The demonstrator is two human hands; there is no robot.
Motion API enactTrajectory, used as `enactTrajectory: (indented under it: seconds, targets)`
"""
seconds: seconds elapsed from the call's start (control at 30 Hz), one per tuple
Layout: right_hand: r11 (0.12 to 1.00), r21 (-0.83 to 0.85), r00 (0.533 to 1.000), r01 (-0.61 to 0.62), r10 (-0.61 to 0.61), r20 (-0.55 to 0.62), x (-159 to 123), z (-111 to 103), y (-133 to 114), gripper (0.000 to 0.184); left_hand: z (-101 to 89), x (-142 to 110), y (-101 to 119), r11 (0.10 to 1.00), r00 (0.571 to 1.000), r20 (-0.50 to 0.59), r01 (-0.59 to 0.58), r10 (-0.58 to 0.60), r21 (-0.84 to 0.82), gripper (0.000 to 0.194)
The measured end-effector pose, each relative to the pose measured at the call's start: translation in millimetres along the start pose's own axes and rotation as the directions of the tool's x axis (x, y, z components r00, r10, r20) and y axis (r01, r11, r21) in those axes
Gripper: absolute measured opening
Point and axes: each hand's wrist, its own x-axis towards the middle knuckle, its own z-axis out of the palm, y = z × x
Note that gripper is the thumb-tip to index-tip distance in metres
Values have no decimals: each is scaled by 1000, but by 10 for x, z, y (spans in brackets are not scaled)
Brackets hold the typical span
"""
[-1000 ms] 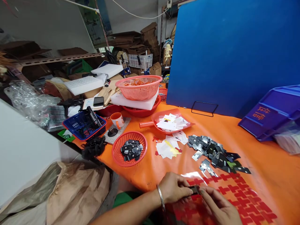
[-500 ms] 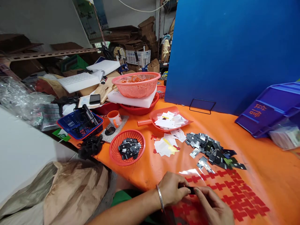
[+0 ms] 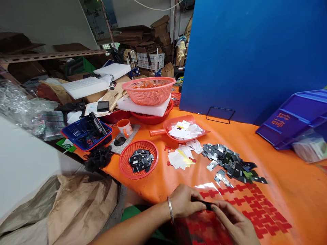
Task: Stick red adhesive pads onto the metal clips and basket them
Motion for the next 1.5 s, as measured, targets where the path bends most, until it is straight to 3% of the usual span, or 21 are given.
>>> enactTrajectory:
  seconds: [0.17,0.4,0.6,0.8,0.9,1.13,1.37,1.5]
  targets:
    - [995,7,993,-103,103,59,3,-44,45,34,3,-19,21,999,999,42,26,-28,45,30]
    - [978,76,980,-195,191,49,32,-41,132,45,78,38,-66,939,987,122,138,-104,-315,39]
    - [980,90,984,-177,176,13,22,-26,200,46,80,65,-103,878,976,174,195,-130,-438,52]
    - [973,161,983,-165,175,-49,-5,-14,69,47,84,111,-41,764,972,181,230,-150,-602,51]
    - [960,236,983,-152,172,-65,-14,3,-10,46,88,154,-15,759,969,174,245,-175,-603,47]
    - [971,198,986,-137,152,-65,-3,-15,15,39,139,218,7,767,961,194,273,-195,-580,48]
    - [999,32,993,23,-19,-119,-34,-27,91,31,178,242,17,792,947,264,302,-184,-530,44]
    - [996,-32,986,79,-83,-143,-82,-99,58,27,221,261,13,800,955,227,287,-193,-526,40]
